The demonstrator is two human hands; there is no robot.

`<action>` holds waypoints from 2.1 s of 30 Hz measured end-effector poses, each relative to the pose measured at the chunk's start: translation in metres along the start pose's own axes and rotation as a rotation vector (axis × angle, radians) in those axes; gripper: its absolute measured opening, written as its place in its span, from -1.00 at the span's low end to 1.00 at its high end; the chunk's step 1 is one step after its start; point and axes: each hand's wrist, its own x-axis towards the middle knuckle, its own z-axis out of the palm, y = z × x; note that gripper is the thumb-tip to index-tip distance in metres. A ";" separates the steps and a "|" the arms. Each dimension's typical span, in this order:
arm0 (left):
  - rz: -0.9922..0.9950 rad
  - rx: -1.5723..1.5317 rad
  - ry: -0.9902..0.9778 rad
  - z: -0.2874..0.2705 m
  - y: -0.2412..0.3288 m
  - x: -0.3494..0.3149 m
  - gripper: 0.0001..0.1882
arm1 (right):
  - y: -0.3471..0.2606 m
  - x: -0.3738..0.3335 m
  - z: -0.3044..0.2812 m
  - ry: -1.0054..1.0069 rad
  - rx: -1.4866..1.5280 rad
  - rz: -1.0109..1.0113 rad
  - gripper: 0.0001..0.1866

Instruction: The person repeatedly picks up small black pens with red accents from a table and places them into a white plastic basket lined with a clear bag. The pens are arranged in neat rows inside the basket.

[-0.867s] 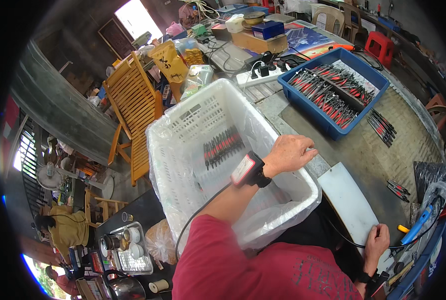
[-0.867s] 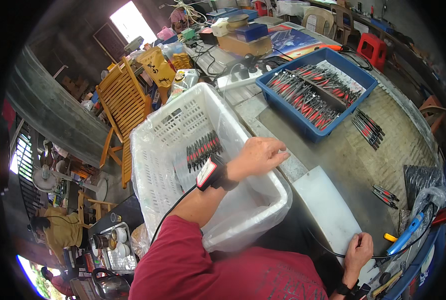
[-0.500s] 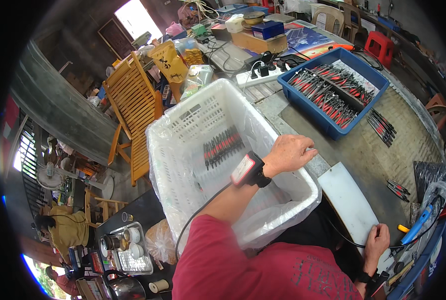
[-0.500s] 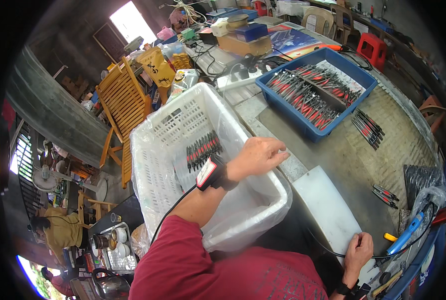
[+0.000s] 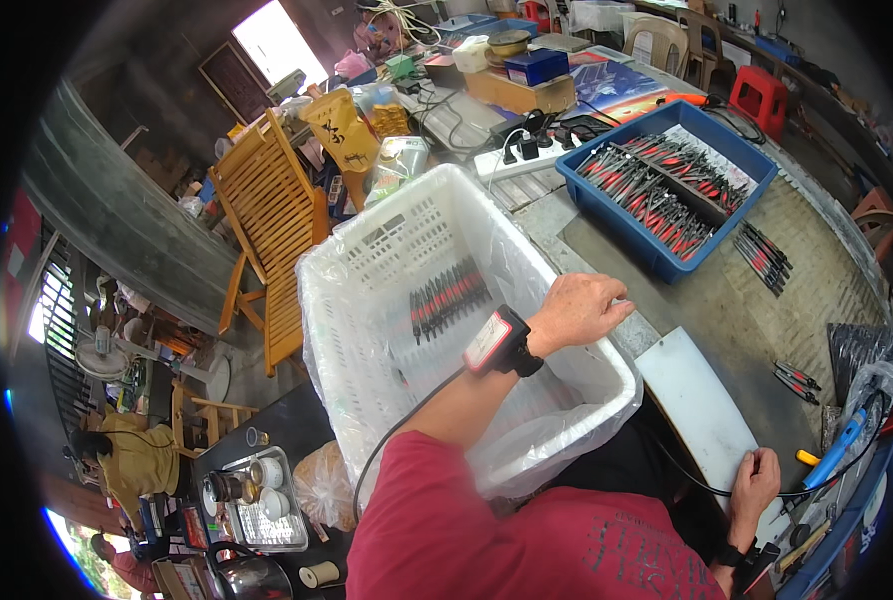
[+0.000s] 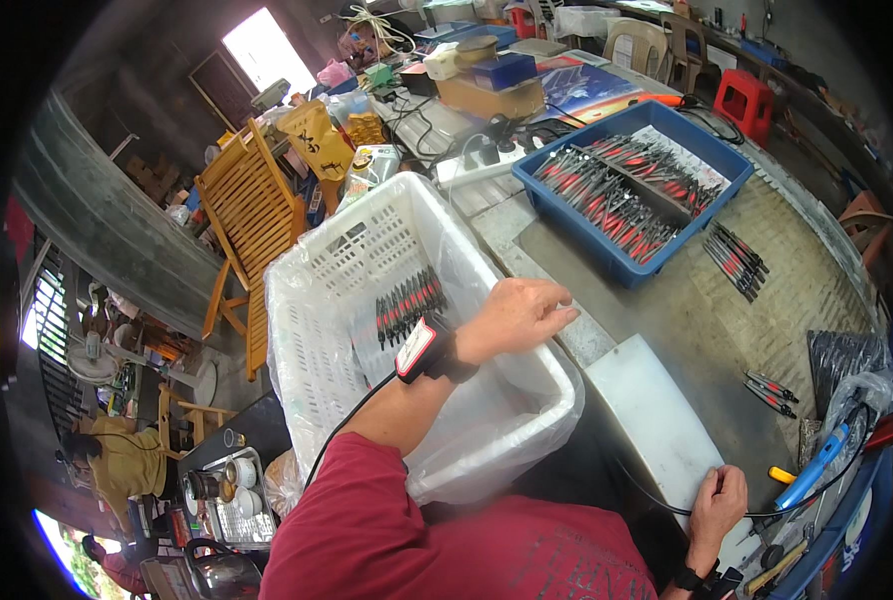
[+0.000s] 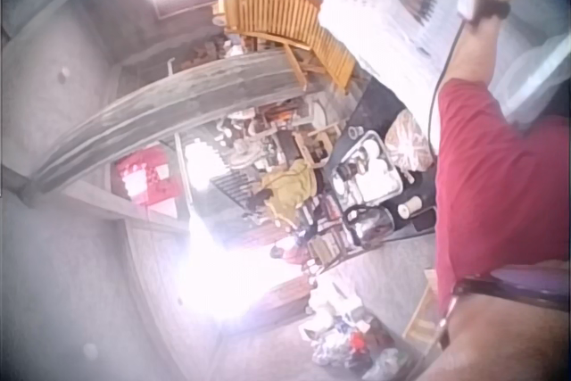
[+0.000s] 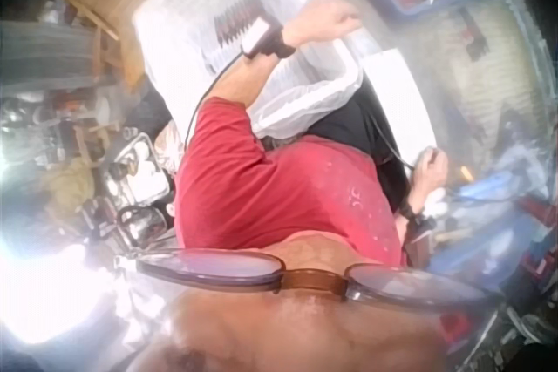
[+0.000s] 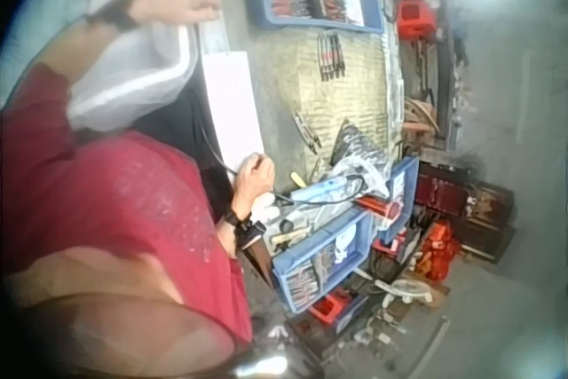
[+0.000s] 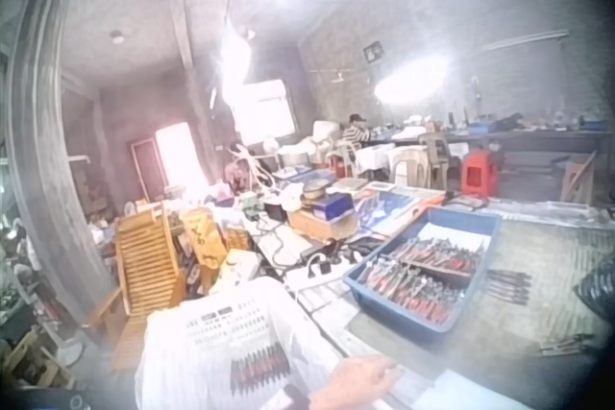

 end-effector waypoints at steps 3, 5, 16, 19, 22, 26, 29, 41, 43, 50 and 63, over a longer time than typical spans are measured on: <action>0.000 0.005 0.001 0.000 0.000 0.000 -0.77 | -0.001 0.000 0.001 0.014 0.011 -0.001 -0.89; -0.005 0.003 -0.006 0.000 0.000 0.000 -0.76 | -0.001 0.000 0.000 0.019 0.012 -0.003 -0.89; -0.021 0.018 -0.012 0.000 0.001 0.001 -0.76 | 0.000 0.000 -0.001 0.007 -0.001 0.004 -0.90; -0.036 0.023 -0.031 0.000 0.001 0.001 -0.76 | 0.000 0.000 -0.001 0.005 -0.001 0.002 -0.90; -0.033 0.017 -0.036 0.000 0.001 0.001 -0.76 | -0.001 -0.001 0.000 0.020 0.010 0.002 -0.90; -0.043 0.021 -0.057 0.000 0.002 0.002 -0.75 | -0.002 -0.001 0.000 0.029 0.019 0.003 -0.90; -0.067 0.028 -0.093 -0.003 0.004 0.004 -0.74 | -0.002 0.000 -0.001 0.024 0.030 0.007 -0.90; -0.136 0.070 -0.129 -0.005 0.010 0.006 -0.73 | -0.001 0.000 -0.001 0.034 0.009 -0.010 -0.89; -0.122 0.086 -0.125 -0.004 0.008 0.005 -0.73 | -0.001 0.000 -0.001 0.028 -0.002 -0.007 -0.89; -0.107 0.080 -0.105 -0.003 0.007 0.005 -0.72 | 0.000 0.000 0.000 0.027 -0.004 -0.004 -0.89; -0.128 0.073 -0.158 -0.002 0.006 0.007 -0.71 | -0.002 0.000 -0.003 0.021 0.025 -0.003 -0.88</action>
